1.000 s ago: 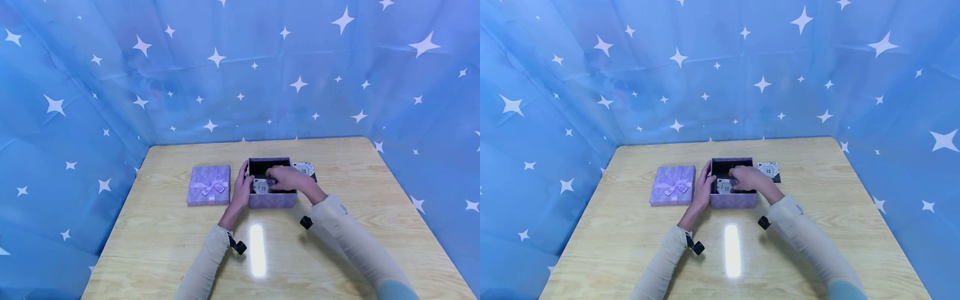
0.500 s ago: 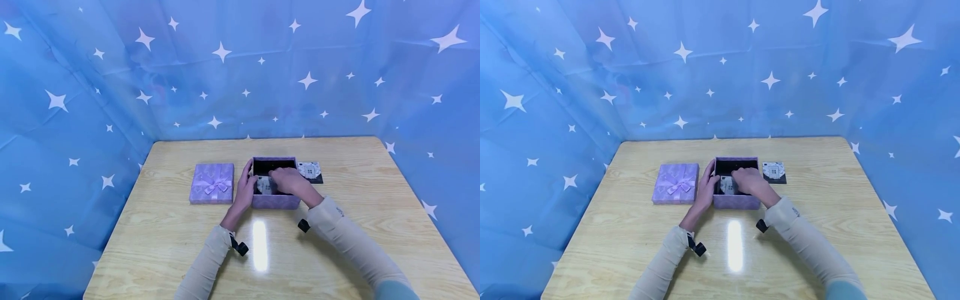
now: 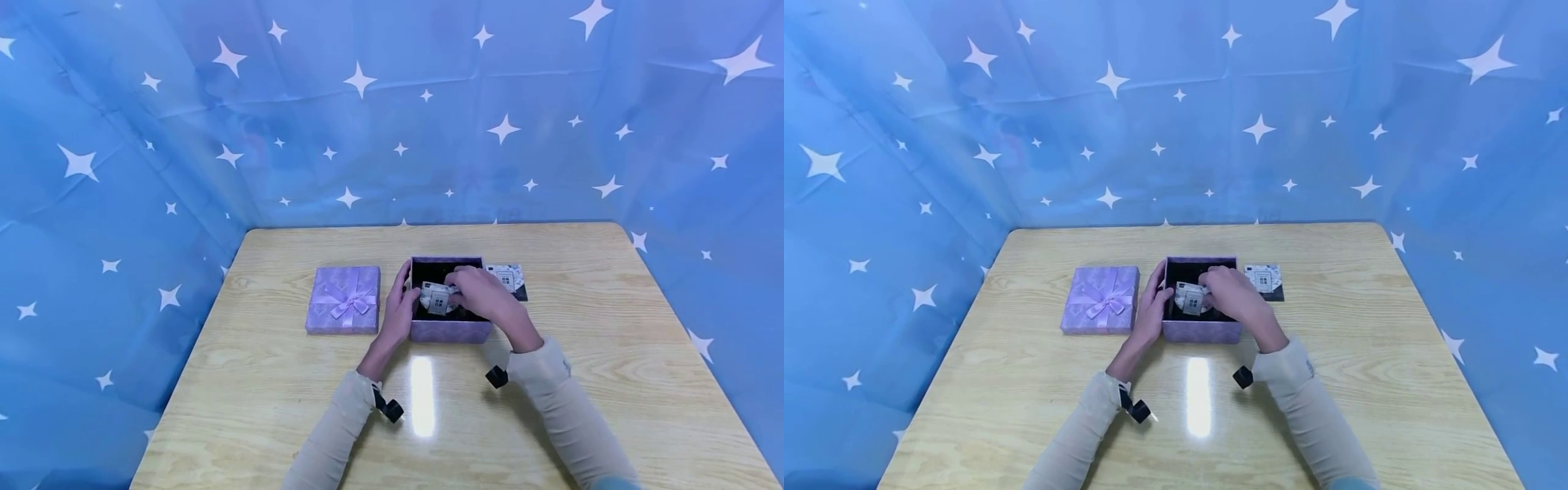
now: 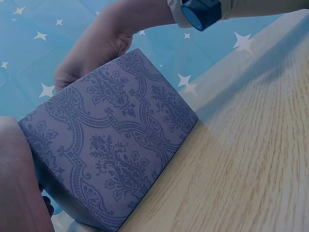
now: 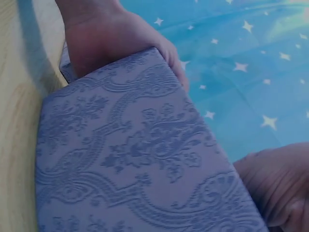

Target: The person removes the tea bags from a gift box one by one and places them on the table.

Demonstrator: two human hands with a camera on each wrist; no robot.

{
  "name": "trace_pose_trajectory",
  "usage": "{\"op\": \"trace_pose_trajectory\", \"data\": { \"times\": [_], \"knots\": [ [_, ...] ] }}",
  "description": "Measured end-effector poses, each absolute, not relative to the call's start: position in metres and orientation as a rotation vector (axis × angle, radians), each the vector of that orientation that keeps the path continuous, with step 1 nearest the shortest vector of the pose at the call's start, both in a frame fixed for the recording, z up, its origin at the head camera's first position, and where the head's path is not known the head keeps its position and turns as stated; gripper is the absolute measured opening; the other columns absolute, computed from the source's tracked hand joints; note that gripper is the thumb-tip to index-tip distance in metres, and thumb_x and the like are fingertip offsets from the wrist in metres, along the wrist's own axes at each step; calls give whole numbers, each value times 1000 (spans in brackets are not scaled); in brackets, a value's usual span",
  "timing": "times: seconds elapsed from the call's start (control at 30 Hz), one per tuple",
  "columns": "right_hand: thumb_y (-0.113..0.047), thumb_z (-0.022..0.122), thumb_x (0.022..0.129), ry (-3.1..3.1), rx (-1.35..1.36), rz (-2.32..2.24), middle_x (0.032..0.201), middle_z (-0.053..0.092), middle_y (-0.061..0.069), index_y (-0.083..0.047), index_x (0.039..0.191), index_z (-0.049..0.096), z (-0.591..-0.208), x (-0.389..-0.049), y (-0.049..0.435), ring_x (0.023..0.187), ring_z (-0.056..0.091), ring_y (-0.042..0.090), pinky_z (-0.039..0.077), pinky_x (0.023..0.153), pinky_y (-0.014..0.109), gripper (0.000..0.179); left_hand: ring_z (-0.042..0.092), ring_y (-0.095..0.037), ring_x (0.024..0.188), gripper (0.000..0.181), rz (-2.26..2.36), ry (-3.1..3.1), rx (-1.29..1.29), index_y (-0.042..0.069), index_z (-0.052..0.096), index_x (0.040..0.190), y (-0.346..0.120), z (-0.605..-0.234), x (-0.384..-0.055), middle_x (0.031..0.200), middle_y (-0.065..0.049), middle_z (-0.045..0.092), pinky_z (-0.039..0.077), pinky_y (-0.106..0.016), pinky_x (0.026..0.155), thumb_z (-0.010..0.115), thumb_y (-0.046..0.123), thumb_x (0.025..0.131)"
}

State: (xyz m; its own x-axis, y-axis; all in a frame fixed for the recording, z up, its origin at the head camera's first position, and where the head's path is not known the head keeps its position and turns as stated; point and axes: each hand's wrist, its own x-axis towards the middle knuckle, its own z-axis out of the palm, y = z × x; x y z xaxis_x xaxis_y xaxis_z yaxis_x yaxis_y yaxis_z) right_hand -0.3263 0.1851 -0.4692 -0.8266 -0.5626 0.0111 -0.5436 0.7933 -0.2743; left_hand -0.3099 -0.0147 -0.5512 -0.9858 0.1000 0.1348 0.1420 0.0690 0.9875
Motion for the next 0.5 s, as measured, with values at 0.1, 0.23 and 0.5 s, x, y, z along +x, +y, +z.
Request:
{"op": "trace_pose_trajectory", "data": {
  "times": [0.1,0.23,0.5],
  "knots": [
    [-12,82,91,2946,-960,-421,99,70,8,-8,102,75,-470,-327,187,91,64,28,56,75,43,14,32,-26,152,62,-2119,-2253,-263,29,31,165,-16,-552,-309,170,4,30,30,-51,123,47,13,107],
    [-9,78,94,2865,-975,-661,95,69,5,-6,100,72,-467,-330,200,81,61,20,53,72,40,9,31,-26,153,63,-2107,-2261,-275,29,31,166,-14,-552,-309,170,4,31,30,-51,123,47,14,107],
    [-8,65,103,2693,-880,-1313,86,66,8,-6,114,71,-452,-339,252,73,57,17,48,63,29,12,26,-26,156,63,-2069,-2288,-266,28,31,166,-13,-554,-309,171,2,29,25,-54,125,47,14,106]
  ]
}}
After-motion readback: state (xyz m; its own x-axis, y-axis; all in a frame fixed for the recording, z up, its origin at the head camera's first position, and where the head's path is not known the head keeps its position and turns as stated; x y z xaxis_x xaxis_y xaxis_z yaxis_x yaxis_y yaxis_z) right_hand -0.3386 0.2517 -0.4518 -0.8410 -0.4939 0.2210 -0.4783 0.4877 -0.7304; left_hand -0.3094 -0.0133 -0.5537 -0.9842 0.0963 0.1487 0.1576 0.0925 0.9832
